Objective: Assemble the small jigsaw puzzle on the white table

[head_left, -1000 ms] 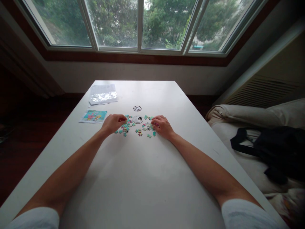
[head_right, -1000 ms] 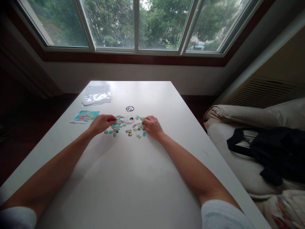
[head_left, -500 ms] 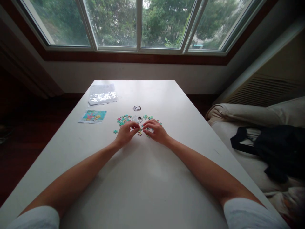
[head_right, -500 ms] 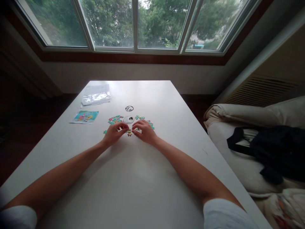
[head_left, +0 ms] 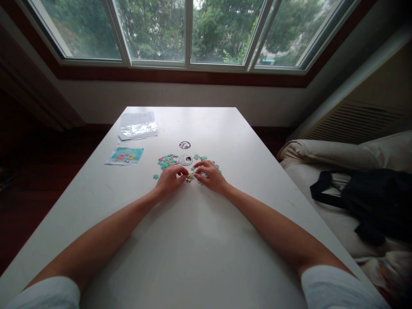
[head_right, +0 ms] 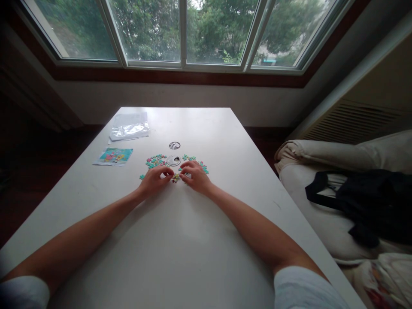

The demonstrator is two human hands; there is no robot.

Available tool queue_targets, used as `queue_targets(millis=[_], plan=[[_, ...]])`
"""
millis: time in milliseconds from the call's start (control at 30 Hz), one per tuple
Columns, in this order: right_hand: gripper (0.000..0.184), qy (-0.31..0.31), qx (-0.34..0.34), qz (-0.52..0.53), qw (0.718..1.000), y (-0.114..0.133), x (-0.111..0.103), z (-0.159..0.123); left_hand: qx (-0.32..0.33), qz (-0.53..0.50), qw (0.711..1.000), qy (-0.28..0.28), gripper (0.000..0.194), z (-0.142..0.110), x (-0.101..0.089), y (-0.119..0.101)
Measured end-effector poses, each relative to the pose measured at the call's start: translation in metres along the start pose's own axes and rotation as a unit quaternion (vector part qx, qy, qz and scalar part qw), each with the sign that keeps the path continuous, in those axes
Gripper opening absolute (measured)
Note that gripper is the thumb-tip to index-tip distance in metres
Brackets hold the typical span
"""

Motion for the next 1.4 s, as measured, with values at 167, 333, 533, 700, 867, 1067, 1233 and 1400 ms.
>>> queue_targets(millis=[167,333,533,700,867,1067,1233,1400], plan=[[0.006,0.007,-0.011,-0.047,0.999,0.001,0.001,-0.001,0.023,0.074,0.997,-0.002,0.014,0.000,0.001,0.006],[0.006,0.006,-0.017,-0.101,0.995,0.005,0.001,-0.003,0.048,0.117,0.992,0.003,0.018,-0.001,0.005,0.012],[0.013,0.032,-0.030,-0.150,0.988,0.009,0.004,-0.004,0.057,0.130,0.990,0.000,0.016,-0.002,0.008,0.014],[0.016,0.036,-0.024,-0.167,0.985,0.010,0.005,-0.003,0.065,0.113,0.991,0.008,0.016,-0.001,0.007,0.015],[0.014,0.046,-0.030,-0.161,0.985,0.010,0.005,-0.003,0.065,0.112,0.992,0.009,0.016,0.000,0.006,0.015],[0.013,0.045,-0.044,-0.150,0.987,0.007,0.004,-0.004,0.059,0.114,0.992,0.012,0.017,-0.001,0.004,0.014],[0.012,0.041,-0.047,-0.147,0.987,0.006,0.005,-0.005,0.059,0.116,0.991,0.016,0.016,-0.001,0.004,0.013],[0.012,0.034,-0.051,-0.143,0.988,0.005,0.006,-0.004,0.066,0.113,0.991,0.013,0.015,-0.002,0.005,0.014]])
Point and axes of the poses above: each hand's wrist, its own z-axis towards the middle knuckle, its own x-axis out of the palm, y = z × x, the point moved 1 cm from there along z, towards the middle knuckle, and after that the axes turned 11 degrees about -z, right-handed, at the moved point
